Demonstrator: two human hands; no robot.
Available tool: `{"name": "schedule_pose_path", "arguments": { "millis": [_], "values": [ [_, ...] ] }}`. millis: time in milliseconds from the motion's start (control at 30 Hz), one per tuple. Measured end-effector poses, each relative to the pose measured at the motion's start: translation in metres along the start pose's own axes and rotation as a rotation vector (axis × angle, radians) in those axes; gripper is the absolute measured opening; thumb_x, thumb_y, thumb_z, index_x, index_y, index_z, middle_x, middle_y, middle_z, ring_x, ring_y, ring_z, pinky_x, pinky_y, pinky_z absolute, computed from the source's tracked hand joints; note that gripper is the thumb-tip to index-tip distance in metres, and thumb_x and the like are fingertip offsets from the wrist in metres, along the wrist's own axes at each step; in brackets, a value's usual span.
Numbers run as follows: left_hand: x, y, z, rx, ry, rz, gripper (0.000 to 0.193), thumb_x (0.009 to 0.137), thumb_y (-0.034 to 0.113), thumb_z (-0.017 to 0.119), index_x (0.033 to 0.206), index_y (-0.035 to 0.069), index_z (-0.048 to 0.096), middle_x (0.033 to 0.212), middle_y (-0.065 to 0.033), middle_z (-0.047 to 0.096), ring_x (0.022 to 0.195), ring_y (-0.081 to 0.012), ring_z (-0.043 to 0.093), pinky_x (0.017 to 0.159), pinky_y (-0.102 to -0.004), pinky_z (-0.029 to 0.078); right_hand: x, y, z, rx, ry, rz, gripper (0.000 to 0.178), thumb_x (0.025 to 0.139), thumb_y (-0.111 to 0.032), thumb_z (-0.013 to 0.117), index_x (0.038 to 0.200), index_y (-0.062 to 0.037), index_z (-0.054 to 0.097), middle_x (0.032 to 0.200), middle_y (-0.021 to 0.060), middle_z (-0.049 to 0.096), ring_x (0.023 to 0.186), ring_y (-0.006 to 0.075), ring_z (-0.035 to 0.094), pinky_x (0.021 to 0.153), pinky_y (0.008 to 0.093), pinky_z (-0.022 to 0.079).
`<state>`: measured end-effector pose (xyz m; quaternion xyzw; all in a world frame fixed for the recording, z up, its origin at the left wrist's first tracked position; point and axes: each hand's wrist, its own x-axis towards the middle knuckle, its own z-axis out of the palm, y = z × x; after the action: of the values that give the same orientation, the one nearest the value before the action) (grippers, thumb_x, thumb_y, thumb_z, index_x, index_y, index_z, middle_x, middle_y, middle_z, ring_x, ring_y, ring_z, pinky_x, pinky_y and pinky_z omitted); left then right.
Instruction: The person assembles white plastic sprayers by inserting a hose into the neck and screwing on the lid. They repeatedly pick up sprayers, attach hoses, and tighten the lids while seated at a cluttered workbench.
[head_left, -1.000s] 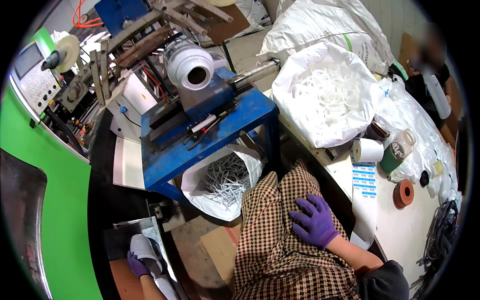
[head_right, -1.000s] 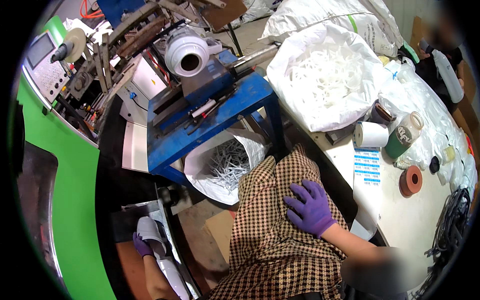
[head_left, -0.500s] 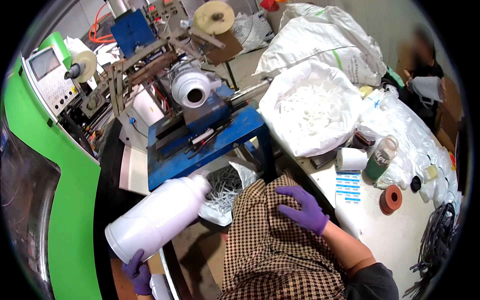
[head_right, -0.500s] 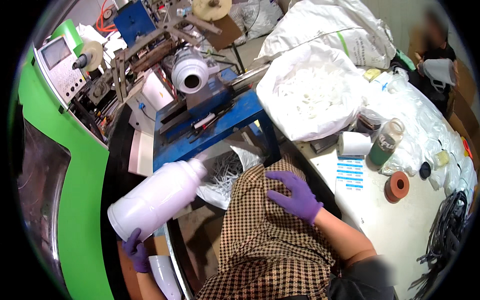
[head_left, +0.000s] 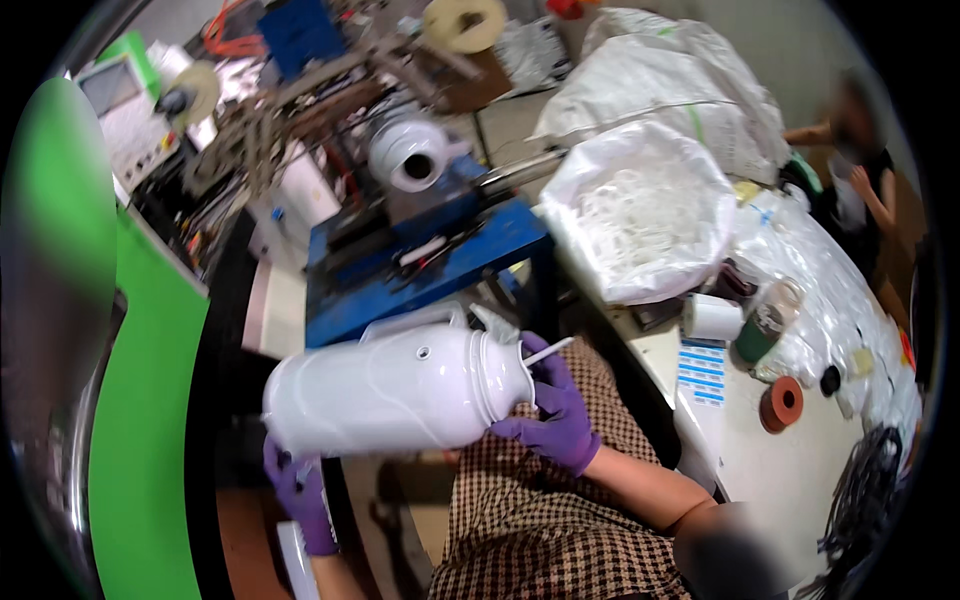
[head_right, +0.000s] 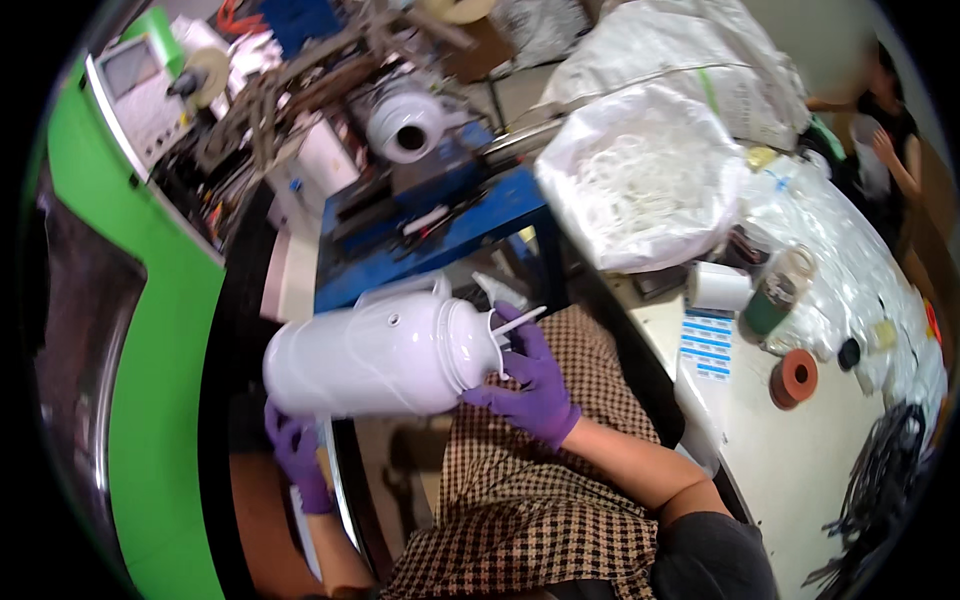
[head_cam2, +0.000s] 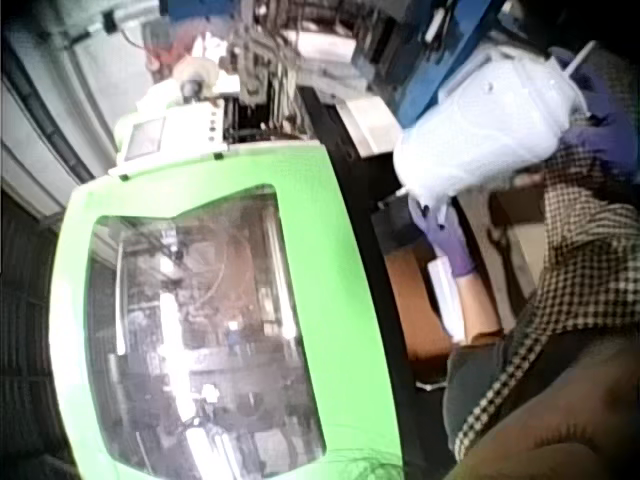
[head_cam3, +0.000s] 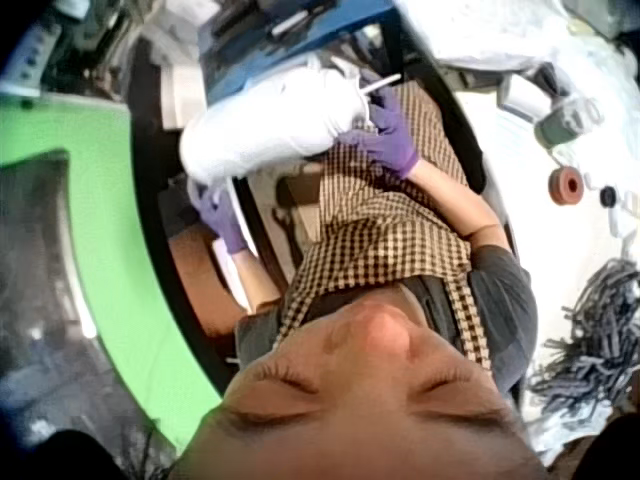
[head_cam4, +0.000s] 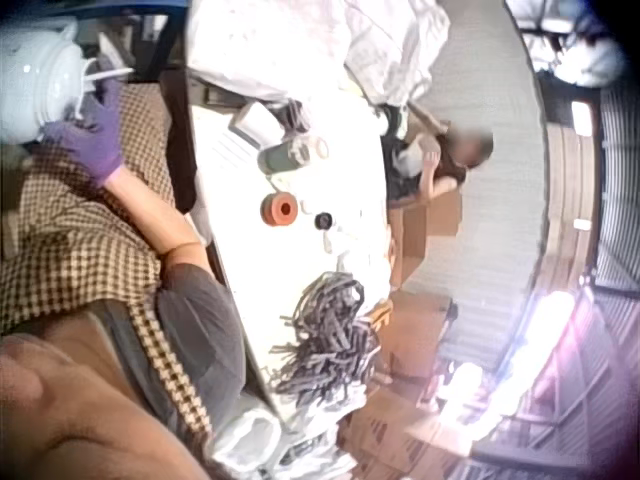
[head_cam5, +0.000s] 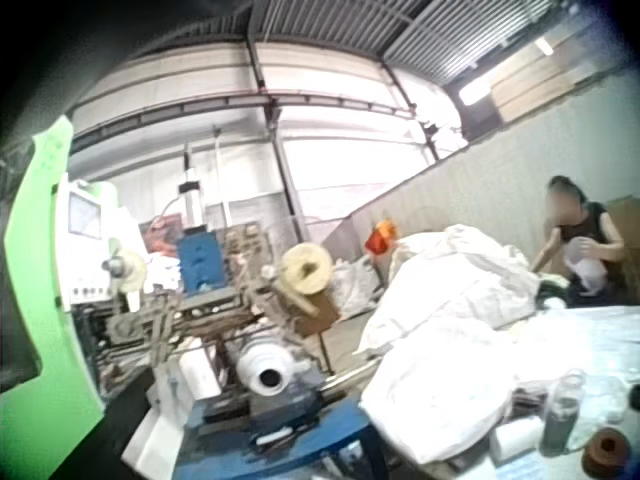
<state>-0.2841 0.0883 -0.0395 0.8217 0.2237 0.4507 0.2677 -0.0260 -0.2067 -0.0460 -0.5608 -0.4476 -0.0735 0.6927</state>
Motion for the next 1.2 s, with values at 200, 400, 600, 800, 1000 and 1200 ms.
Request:
{"name": "schedule_pose_path", "arguments": {
  "millis": [200, 400, 600, 800, 1000, 1200],
  "values": [
    [-0.040, 0.055, 0.067, 0.263, -0.390, 0.266, 0.126, 0.064, 0.067, 0.084, 0.154, -0.001, 0.028, 0.159, -0.0266, 0.025, 0.149, -0.0465, 0.019, 0.121, -0.0587, 0.016, -0.010, 0.017, 0.040, -0.336, -0.492, -0.360, 0.042, 0.069, -0.004, 0.079, 0.108, -0.0094, 0.065, 0.128, 0.0117, 0.062, 0.126, 0.0390, 0.057, 0.103, 0.0489, 0.050],
    [-0.023, 0.054, 0.125, 0.020, -0.426, 0.272, 0.097, 0.060, 0.046, 0.089, 0.142, 0.009, 0.053, 0.140, -0.0147, 0.054, 0.134, -0.0393, 0.046, 0.115, -0.0528, 0.031, -0.027, 0.010, 0.044, -0.281, -0.578, -0.191, 0.050, 0.070, -0.003, 0.074, 0.119, -0.0115, 0.065, 0.127, 0.0095, 0.063, 0.123, 0.0366, 0.059, 0.099, 0.0468, 0.053],
    [-0.022, 0.068, 0.133, 0.072, -0.355, 0.341, 0.067, 0.064, 0.043, 0.086, 0.120, 0.013, 0.067, 0.134, -0.0072, 0.060, 0.128, -0.0329, 0.053, 0.112, -0.0538, 0.034, -0.034, -0.024, 0.028, -0.597, -0.635, -0.032, 0.059, 0.079, -0.021, 0.078, 0.134, -0.0172, 0.060, 0.133, 0.0126, 0.060, 0.100, 0.0272, 0.069, 0.075, 0.0364, 0.059],
    [-0.039, 0.094, 0.153, 0.139, -0.330, 0.477, 0.050, 0.074, 0.034, 0.081, 0.114, 0.007, 0.070, 0.130, -0.0081, 0.067, 0.125, -0.0292, 0.059, 0.113, -0.0565, 0.034, -0.064, -0.001, 0.037, -0.678, -0.706, 0.170, 0.047, 0.075, -0.024, 0.081, 0.116, -0.0129, 0.062, 0.100, 0.0102, 0.063, 0.079, 0.0278, 0.069, 0.063, 0.0389, 0.056],
    [-0.049, 0.107, 0.158, 0.186, -0.375, 0.437, 0.035, 0.076, 0.028, 0.079, 0.105, 0.009, 0.075, 0.119, -0.0063, 0.071, 0.117, -0.0289, 0.064, 0.113, -0.0554, 0.035, -0.067, 0.002, 0.024, -0.578, -0.777, 0.230, 0.048, 0.078, -0.021, 0.075, 0.123, -0.0137, 0.061, 0.109, 0.0142, 0.065, 0.078, 0.0329, 0.070, 0.067, 0.0432, 0.057],
    [-0.023, 0.100, 0.165, 0.124, -0.289, 0.570, 0.034, 0.080, 0.029, 0.079, 0.108, 0.010, 0.074, 0.117, -0.0061, 0.071, 0.116, -0.0290, 0.063, 0.113, -0.0549, 0.036, -0.069, -0.021, 0.019, -0.374, -0.580, 0.278, 0.077, 0.082, -0.020, 0.072, 0.151, -0.0141, 0.038, 0.128, 0.0202, 0.058, 0.082, 0.0375, 0.069, 0.069, 0.0463, 0.058]
  ]
}}
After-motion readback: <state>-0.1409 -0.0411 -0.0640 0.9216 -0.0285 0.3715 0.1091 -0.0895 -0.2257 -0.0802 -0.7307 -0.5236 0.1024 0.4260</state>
